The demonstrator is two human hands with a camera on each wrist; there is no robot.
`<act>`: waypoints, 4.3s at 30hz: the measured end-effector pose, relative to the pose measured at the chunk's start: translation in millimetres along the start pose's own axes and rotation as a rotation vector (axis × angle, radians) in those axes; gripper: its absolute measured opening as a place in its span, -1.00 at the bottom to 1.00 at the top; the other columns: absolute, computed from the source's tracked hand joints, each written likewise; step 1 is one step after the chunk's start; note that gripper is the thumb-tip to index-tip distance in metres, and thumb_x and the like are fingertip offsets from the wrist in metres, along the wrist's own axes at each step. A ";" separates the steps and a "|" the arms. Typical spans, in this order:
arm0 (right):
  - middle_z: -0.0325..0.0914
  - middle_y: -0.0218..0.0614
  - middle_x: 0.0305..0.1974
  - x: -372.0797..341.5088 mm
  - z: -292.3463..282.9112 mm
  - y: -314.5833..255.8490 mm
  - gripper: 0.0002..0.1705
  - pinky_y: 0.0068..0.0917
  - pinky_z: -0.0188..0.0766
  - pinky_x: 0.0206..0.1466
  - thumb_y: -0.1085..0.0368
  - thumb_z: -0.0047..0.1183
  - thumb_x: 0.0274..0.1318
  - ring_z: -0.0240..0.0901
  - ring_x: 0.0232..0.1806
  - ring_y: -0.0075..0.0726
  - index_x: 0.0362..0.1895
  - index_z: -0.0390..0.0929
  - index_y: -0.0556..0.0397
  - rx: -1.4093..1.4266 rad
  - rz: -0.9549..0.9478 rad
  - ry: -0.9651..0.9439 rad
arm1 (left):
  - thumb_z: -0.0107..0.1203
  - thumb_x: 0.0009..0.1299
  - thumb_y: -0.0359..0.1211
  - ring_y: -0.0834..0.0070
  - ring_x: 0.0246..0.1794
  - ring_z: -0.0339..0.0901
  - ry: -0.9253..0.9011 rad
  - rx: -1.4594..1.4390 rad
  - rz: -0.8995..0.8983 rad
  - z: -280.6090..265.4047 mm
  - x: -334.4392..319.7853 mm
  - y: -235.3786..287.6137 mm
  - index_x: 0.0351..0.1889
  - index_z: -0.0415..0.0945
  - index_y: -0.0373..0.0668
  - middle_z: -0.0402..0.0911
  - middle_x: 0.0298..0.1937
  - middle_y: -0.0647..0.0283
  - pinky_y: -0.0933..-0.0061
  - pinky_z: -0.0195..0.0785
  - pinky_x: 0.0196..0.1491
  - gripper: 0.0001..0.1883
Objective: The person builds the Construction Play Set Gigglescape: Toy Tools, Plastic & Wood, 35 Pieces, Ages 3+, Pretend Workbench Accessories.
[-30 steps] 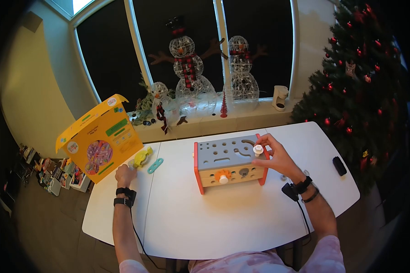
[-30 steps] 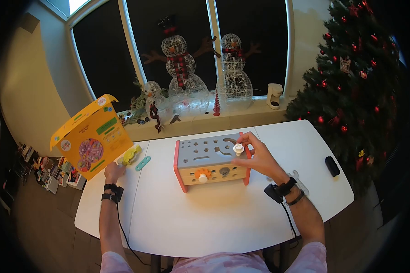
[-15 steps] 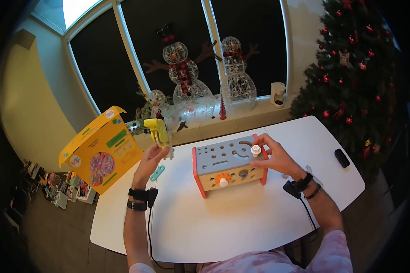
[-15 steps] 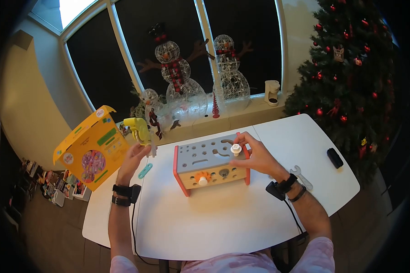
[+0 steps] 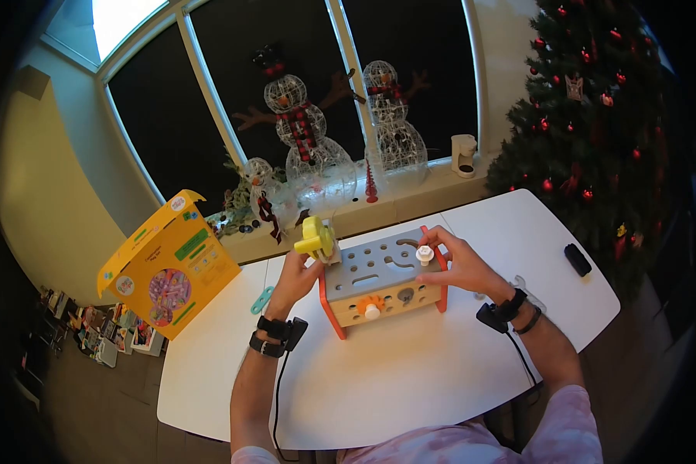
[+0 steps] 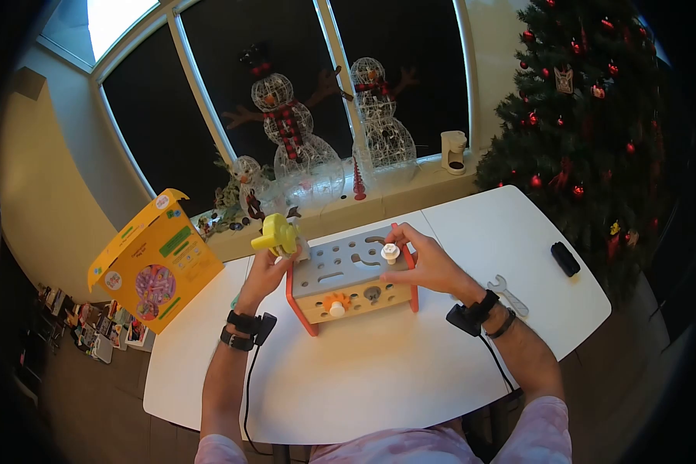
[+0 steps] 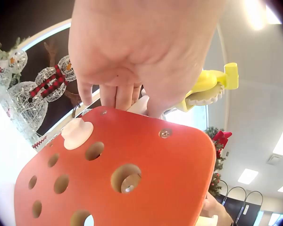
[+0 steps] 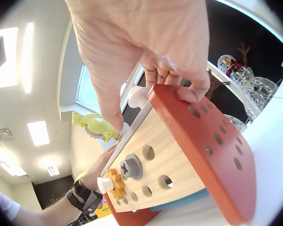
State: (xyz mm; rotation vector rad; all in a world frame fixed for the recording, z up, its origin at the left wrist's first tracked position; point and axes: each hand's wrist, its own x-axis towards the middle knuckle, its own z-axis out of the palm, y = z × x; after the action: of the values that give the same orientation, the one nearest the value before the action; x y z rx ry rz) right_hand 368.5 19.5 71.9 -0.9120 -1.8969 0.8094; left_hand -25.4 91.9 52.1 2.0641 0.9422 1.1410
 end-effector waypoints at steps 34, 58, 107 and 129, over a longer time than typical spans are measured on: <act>0.50 -0.24 0.32 3.2 2.2 13.1 -0.17 -0.22 0.65 0.34 0.40 0.60 0.12 0.51 0.41 -0.26 0.44 0.46 -0.01 -0.050 -0.070 0.078 | 0.40 0.55 -0.28 0.47 0.05 0.74 0.080 0.202 -0.013 11.6 -15.1 40.1 0.44 0.46 -0.23 0.78 0.10 0.18 0.40 0.62 0.02 -0.43; 0.61 -0.12 0.48 40.4 -1.2 64.3 -0.07 -0.18 0.61 0.40 0.22 0.42 0.41 0.66 0.35 -0.21 0.75 0.27 -0.09 -0.146 0.074 0.061 | 0.16 0.68 -0.24 -0.01 -0.10 0.48 0.236 0.358 -0.038 50.9 -28.8 52.4 0.11 0.48 -0.29 0.56 -0.07 -0.01 -0.02 0.39 -0.03 -0.71; 0.66 -0.06 0.32 -17.4 52.7 -82.5 -0.47 -0.05 0.57 0.40 0.41 0.27 0.28 0.62 0.32 0.07 0.35 0.65 0.12 -0.588 -0.524 0.127 | 0.55 0.30 0.11 0.05 0.19 0.71 0.086 0.995 -0.607 -102.9 -174.8 -19.6 0.21 0.69 -0.10 0.76 0.16 0.06 0.02 0.62 0.20 -0.34; 0.42 0.01 0.54 -10.3 54.2 -92.7 -0.44 0.09 0.42 0.57 0.43 0.25 0.22 0.35 0.57 0.24 0.34 0.64 0.07 -0.579 -0.476 0.185 | 0.55 0.29 0.14 0.04 0.19 0.72 0.071 0.954 -0.608 -103.5 -172.2 -25.0 0.22 0.69 -0.10 0.76 0.17 0.06 0.01 0.62 0.20 -0.31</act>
State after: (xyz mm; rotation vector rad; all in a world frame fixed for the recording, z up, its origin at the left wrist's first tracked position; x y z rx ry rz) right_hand 298.4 -47.3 119.4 -0.7765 -2.0921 -0.1160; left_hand -189.1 -16.1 1.6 2.0970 2.2665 0.4453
